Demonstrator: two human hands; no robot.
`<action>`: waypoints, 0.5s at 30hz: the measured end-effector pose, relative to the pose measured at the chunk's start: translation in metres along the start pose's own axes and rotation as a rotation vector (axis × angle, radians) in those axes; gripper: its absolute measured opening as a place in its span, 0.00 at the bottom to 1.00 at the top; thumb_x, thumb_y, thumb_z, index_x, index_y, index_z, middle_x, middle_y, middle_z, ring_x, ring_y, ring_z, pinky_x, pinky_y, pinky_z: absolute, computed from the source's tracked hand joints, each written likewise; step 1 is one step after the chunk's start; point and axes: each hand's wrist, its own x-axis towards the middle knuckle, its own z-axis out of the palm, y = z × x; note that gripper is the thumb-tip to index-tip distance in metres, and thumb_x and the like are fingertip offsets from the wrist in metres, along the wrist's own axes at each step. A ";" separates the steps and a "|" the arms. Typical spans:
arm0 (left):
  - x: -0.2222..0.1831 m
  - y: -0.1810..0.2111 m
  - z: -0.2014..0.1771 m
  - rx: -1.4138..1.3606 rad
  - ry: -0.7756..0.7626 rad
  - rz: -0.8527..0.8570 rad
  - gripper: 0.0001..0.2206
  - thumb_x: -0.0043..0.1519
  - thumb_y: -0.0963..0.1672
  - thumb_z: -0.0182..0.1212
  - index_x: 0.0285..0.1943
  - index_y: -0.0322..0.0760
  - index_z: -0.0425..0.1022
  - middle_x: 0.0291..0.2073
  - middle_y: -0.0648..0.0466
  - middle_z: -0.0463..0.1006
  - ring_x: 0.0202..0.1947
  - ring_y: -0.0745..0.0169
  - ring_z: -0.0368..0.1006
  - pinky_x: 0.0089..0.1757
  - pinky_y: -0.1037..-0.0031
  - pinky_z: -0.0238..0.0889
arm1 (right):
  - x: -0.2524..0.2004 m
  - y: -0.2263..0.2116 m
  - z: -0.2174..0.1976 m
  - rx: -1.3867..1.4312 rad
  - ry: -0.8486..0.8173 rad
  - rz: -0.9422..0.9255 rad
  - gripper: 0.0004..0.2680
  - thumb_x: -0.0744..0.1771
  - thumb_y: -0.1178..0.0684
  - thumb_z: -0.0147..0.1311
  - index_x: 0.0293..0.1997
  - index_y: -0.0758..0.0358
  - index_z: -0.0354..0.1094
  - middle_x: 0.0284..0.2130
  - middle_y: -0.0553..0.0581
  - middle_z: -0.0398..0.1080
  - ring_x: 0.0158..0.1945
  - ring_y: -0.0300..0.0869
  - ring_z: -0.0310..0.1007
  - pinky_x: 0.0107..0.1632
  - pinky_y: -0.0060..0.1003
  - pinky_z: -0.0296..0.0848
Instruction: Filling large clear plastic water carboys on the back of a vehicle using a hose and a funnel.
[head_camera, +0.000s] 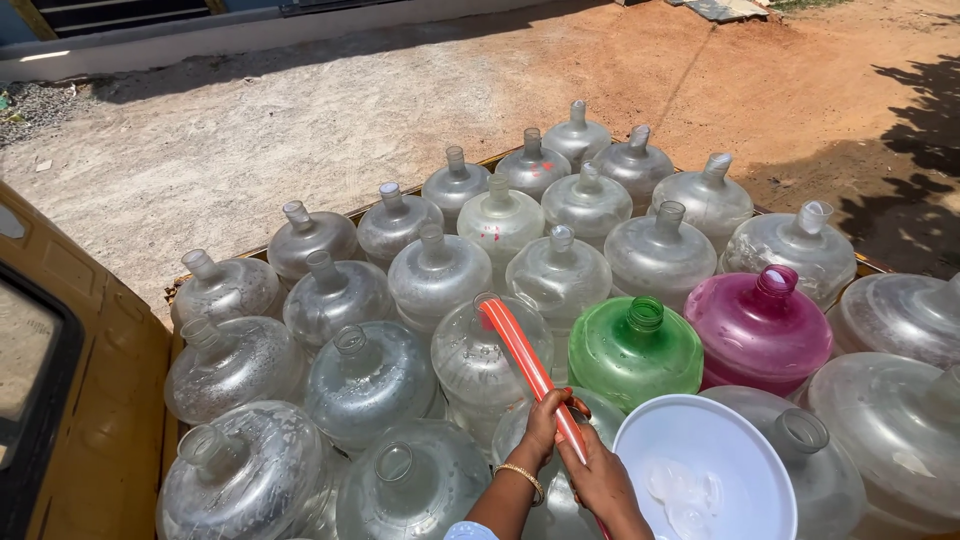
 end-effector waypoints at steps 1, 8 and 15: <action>0.000 0.001 0.000 -0.017 -0.001 -0.013 0.13 0.61 0.47 0.53 0.47 0.33 0.72 0.32 0.46 0.80 0.36 0.56 0.77 0.43 0.66 0.73 | 0.001 0.001 0.001 -0.017 0.007 -0.011 0.17 0.67 0.34 0.46 0.55 0.51 0.66 0.15 0.53 0.69 0.20 0.42 0.74 0.29 0.40 0.70; 0.003 -0.003 -0.006 -0.013 -0.043 0.007 0.13 0.61 0.47 0.53 0.39 0.31 0.74 0.32 0.46 0.81 0.37 0.56 0.77 0.45 0.65 0.73 | -0.010 -0.015 -0.006 -0.001 -0.027 0.031 0.17 0.67 0.34 0.47 0.56 0.50 0.66 0.13 0.53 0.67 0.17 0.42 0.71 0.26 0.40 0.67; 0.002 -0.004 -0.007 0.033 -0.071 0.042 0.14 0.61 0.49 0.52 0.35 0.33 0.76 0.32 0.47 0.81 0.37 0.57 0.77 0.46 0.65 0.72 | -0.013 -0.016 -0.006 0.009 -0.045 0.046 0.17 0.68 0.34 0.46 0.57 0.50 0.65 0.13 0.50 0.66 0.15 0.39 0.70 0.24 0.38 0.68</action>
